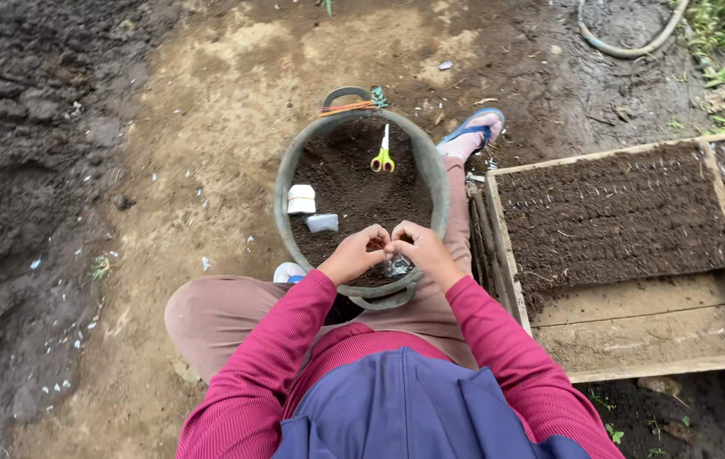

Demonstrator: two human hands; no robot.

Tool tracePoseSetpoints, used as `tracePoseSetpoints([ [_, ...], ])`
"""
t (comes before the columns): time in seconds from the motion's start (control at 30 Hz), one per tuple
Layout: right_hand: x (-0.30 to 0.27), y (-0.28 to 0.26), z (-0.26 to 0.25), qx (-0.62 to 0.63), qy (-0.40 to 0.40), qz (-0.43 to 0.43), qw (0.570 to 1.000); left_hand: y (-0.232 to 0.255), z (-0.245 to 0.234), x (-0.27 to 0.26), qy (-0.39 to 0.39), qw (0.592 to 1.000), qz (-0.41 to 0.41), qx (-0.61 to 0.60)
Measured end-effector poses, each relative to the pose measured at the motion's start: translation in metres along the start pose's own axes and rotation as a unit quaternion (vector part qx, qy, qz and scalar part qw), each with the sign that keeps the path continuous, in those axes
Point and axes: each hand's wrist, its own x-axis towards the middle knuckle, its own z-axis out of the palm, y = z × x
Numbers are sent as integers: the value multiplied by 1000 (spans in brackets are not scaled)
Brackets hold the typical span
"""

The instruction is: The person sits on the ground and repeatedly scoops soil from a large bucket into a wooden seedling tray. They use their hands to mix the soil and place small clumps into the tray's compartments. A pair of scissors is visible inside the bucket but is not used during the task.

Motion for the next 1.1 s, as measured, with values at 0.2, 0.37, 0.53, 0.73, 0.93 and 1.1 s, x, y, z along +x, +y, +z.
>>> tracePoseSetpoints([
  [0.2,16,-27,-7,-41,-226,-82,970,-6,-18,-6,7,985,4,175],
  [0.37,18,-42,5,-381,-239,-201,870,-14,-17,-13,-38,843,-24,536],
  [0.53,9,-22,38,-430,-21,-375,821,-35,-13,-11,144,889,44,433],
  [0.73,33,7,38,-261,-177,-136,939,-96,-15,5,246,865,-12,436],
  [0.93,25,30,57,-413,-157,-101,891,-71,-17,3,263,872,30,412],
  [1.1,60,53,52,-116,-45,131,984,-76,14,5,252,875,68,408],
])
